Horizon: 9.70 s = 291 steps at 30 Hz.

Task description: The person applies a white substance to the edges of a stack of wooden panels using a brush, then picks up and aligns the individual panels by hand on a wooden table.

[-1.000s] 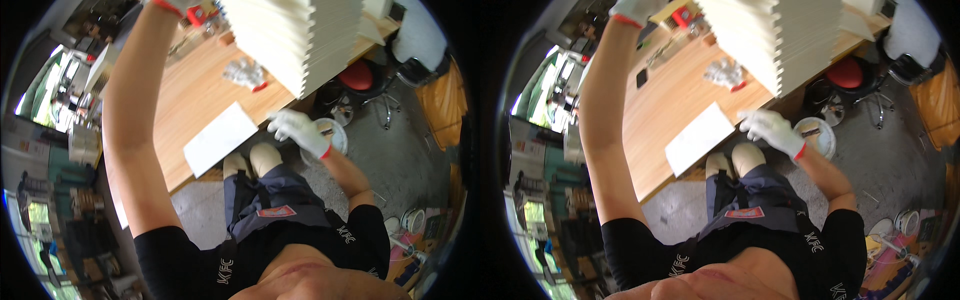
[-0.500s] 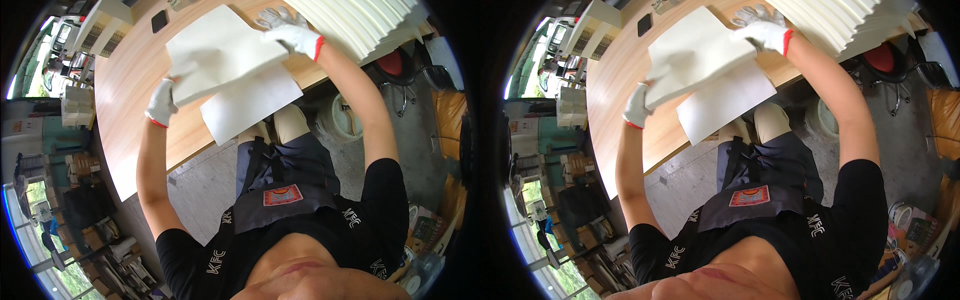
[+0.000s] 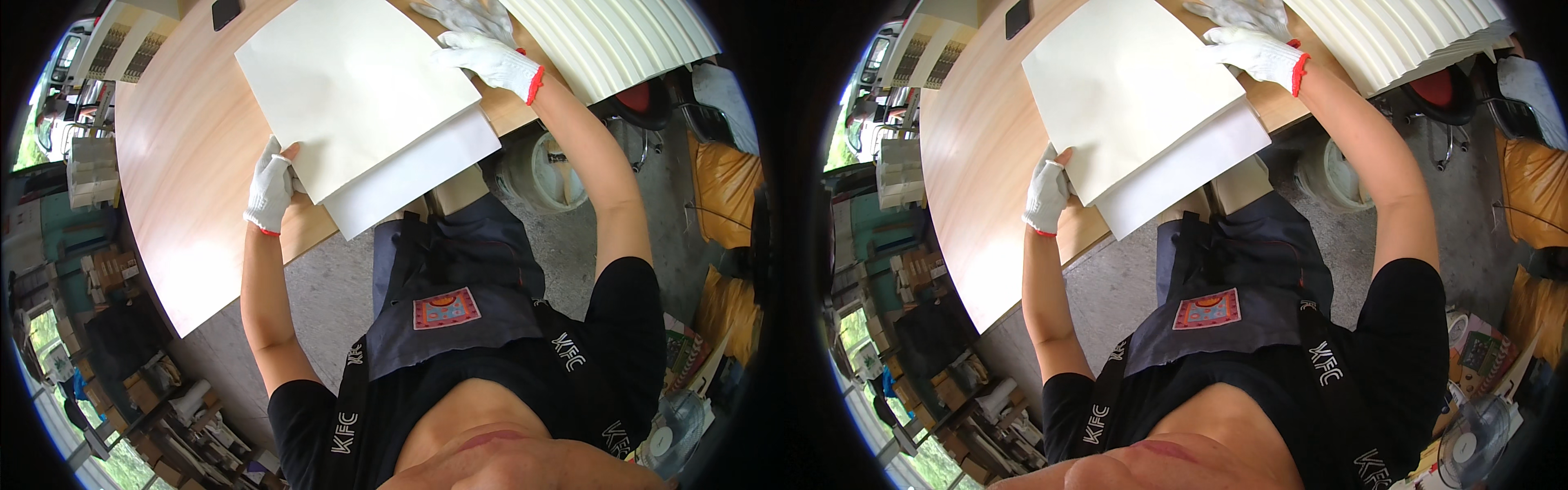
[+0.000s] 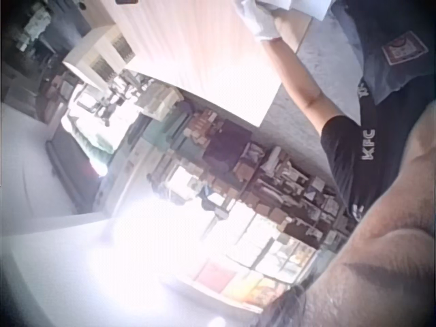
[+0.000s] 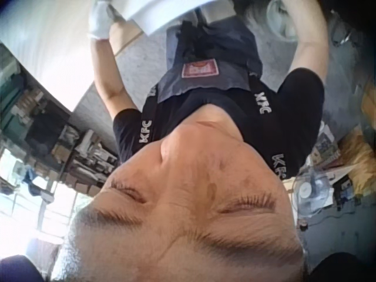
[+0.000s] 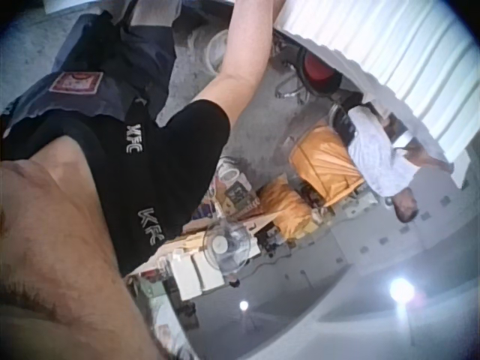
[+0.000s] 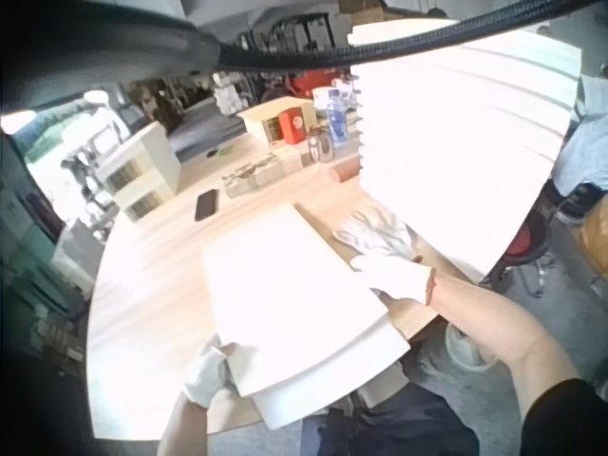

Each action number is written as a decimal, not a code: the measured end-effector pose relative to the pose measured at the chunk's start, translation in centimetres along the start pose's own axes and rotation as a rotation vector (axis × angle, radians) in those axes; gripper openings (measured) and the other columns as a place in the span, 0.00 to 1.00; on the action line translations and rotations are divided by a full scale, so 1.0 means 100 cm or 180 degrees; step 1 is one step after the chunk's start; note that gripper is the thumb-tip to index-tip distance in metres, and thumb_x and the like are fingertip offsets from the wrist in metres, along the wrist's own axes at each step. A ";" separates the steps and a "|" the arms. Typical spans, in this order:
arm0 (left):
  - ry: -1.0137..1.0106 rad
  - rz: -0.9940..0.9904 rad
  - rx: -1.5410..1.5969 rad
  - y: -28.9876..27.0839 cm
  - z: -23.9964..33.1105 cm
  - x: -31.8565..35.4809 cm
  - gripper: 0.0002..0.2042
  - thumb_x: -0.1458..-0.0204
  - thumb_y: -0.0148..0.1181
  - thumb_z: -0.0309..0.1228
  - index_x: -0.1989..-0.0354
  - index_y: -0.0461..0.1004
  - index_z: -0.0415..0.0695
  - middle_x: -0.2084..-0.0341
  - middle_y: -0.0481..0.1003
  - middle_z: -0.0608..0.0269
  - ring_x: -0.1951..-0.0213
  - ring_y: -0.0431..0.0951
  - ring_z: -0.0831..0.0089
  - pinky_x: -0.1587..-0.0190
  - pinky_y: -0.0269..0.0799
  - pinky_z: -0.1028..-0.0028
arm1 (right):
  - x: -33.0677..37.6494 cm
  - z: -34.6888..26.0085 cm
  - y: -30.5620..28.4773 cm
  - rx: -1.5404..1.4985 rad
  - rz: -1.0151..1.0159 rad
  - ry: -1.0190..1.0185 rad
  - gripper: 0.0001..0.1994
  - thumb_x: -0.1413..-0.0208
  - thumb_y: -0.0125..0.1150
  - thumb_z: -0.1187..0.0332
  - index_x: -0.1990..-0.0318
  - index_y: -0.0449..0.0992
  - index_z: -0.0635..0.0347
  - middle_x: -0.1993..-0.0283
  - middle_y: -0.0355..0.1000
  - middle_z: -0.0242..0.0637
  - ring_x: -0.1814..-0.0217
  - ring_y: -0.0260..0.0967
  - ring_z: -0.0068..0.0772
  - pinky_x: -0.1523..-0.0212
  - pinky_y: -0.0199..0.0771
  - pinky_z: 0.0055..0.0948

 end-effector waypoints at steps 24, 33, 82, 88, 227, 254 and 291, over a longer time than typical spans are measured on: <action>0.2407 0.1681 -0.3977 0.037 -0.019 0.108 0.23 0.62 0.79 0.40 0.63 0.77 0.39 0.41 0.74 0.49 0.43 0.71 0.52 0.40 0.64 0.55 | 0.114 -0.007 0.027 0.3081 0.1231 -0.0970 0.45 0.49 0.66 0.33 0.33 0.70 0.59 0.26 0.61 0.41 0.22 0.53 0.45 0.23 0.51 0.45; 0.2345 0.1595 -0.3946 0.041 -0.014 0.107 0.23 0.63 0.78 0.39 0.63 0.75 0.39 0.42 0.73 0.53 0.49 0.71 0.53 0.44 0.64 0.60 | 0.117 -0.008 0.029 0.3017 0.1196 -0.1061 0.46 0.49 0.63 0.31 0.34 0.70 0.61 0.26 0.62 0.42 0.22 0.53 0.44 0.22 0.49 0.44; 0.2303 0.1587 -0.3852 0.038 -0.019 0.107 0.24 0.61 0.78 0.36 0.58 0.77 0.35 0.43 0.76 0.50 0.43 0.72 0.51 0.40 0.65 0.58 | 0.113 -0.008 0.029 0.3049 0.1242 -0.1076 0.46 0.49 0.63 0.31 0.32 0.68 0.59 0.27 0.61 0.41 0.22 0.53 0.46 0.24 0.51 0.47; 0.2442 0.1577 -0.3810 0.037 -0.021 0.105 0.21 0.61 0.78 0.39 0.68 0.74 0.38 0.43 0.75 0.50 0.44 0.72 0.53 0.40 0.61 0.54 | 0.114 -0.011 0.030 0.3063 0.1172 -0.1028 0.44 0.47 0.67 0.38 0.30 0.65 0.61 0.26 0.60 0.43 0.21 0.51 0.47 0.23 0.49 0.46; -0.0063 -0.2379 -0.5655 0.143 0.065 -0.061 0.27 0.37 0.56 0.38 0.29 0.60 0.69 0.53 0.79 0.63 0.62 0.85 0.63 0.63 0.84 0.64 | 0.097 -0.069 0.043 0.3419 0.0080 -0.2744 0.12 0.52 0.69 0.66 0.58 0.80 0.50 0.63 0.74 0.30 0.58 0.75 0.34 0.54 0.75 0.35; 0.1317 -0.1900 -0.6987 0.150 0.047 -0.033 0.27 0.38 0.57 0.48 0.29 0.62 0.71 0.68 0.83 0.58 0.68 0.85 0.65 0.58 0.81 0.69 | 0.088 -0.004 -0.041 0.3440 0.1046 -0.1266 0.16 0.42 0.64 0.57 0.47 0.80 0.45 0.42 0.76 0.34 0.41 0.73 0.42 0.40 0.74 0.36; 0.0313 0.1189 0.3191 -0.043 -0.038 0.080 0.13 0.38 0.49 0.27 0.45 0.65 0.40 0.45 0.72 0.47 0.40 0.74 0.53 0.33 0.72 0.51 | -0.020 -0.104 0.105 0.1970 -0.0976 -0.0436 0.20 0.33 0.53 0.52 0.43 0.80 0.50 0.45 0.79 0.36 0.46 0.77 0.36 0.44 0.76 0.34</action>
Point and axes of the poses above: each hand's wrist, its own x-axis away from the middle knuckle, its own y-axis out of the palm, z = x × y, the point moved 6 cm from there along -x, towards the middle knuckle
